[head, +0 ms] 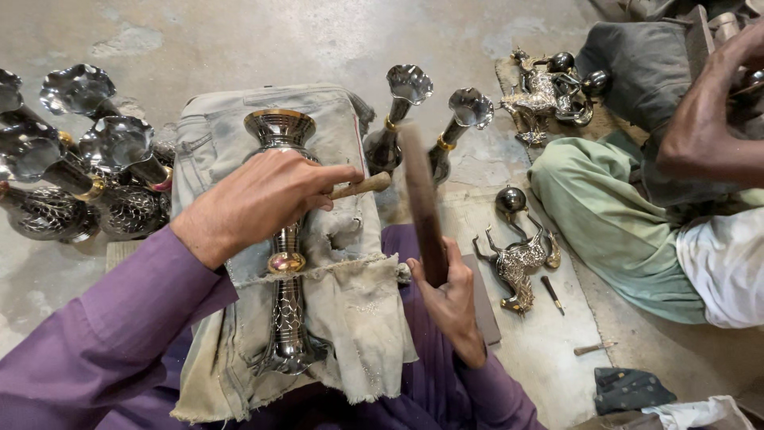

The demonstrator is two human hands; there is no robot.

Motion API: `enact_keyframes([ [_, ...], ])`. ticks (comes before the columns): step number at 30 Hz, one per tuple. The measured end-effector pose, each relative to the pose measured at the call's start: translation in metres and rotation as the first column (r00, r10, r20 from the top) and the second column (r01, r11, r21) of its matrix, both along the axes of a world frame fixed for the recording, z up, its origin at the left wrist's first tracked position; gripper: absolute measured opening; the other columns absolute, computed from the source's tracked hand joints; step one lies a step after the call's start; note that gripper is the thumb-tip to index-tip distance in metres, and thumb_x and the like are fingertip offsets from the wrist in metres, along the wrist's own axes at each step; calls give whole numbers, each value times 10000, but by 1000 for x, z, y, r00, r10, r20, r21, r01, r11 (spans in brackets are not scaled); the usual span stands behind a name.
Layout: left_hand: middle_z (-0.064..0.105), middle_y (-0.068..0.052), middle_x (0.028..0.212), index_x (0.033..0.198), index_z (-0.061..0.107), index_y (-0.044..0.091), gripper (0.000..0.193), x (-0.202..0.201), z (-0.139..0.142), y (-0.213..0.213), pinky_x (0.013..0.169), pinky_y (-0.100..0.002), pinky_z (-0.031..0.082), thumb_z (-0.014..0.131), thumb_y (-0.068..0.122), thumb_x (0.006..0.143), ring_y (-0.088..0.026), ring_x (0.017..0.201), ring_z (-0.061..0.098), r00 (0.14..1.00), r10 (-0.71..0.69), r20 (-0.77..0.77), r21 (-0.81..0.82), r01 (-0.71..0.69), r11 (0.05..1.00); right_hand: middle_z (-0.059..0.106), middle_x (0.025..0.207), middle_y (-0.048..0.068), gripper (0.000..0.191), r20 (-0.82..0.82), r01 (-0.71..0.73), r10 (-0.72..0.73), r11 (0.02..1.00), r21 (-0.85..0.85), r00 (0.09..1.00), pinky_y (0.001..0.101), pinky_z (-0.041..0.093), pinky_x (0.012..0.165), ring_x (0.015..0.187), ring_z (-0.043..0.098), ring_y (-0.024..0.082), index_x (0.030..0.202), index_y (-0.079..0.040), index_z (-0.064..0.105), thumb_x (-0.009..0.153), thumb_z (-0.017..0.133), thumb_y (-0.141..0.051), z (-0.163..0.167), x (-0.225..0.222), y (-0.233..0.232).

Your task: The person sits on the floor with an engraved metal vase clamped upright between cloth-wrapped forms. They hold a small steel punch against the vase surface with one hand and strike it repeatedly with a wooden mallet in the other hand, working the decorative pattern around the vase body.

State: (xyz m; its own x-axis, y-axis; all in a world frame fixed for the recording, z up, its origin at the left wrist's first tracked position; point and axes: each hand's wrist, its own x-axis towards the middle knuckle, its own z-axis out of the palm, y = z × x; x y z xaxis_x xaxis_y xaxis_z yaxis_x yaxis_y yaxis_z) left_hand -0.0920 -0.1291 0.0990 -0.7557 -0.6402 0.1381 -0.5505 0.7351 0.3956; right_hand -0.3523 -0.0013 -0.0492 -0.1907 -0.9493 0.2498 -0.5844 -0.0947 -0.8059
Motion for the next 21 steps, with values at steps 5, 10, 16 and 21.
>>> enact_keyframes([
  [5,710,-144,709,1251,682,175,413,2,4,1,611,-510,510,718,113,844,-341,658,678,1000,7,-3,9,-7,1000,661,741,10,265,23,-20,23,996,-92,999,263,513,574,643,626,74,1096,-25,595,919,773,-106,-9,-4,0],
  [10,731,-119,728,1282,685,220,419,0,2,-1,625,-479,539,698,172,866,-295,641,699,999,-5,54,-1,5,1000,610,801,14,260,154,-13,43,982,-190,987,261,495,588,680,595,94,1137,-15,576,944,747,-54,-19,0,-1],
  [16,743,-50,745,1365,659,313,481,-3,-1,-1,595,-411,582,613,194,901,-228,588,726,985,48,166,78,-62,995,580,716,-6,290,85,25,-21,998,-50,996,248,485,469,551,578,92,1195,-31,534,968,712,-64,-21,6,-1],
  [21,737,-83,728,1321,662,259,427,3,-2,3,581,-459,554,632,131,915,-268,616,701,997,56,53,-9,-56,998,640,720,7,299,-38,-40,41,998,38,998,283,474,514,574,611,109,1153,-30,554,940,743,-121,-13,4,2],
])
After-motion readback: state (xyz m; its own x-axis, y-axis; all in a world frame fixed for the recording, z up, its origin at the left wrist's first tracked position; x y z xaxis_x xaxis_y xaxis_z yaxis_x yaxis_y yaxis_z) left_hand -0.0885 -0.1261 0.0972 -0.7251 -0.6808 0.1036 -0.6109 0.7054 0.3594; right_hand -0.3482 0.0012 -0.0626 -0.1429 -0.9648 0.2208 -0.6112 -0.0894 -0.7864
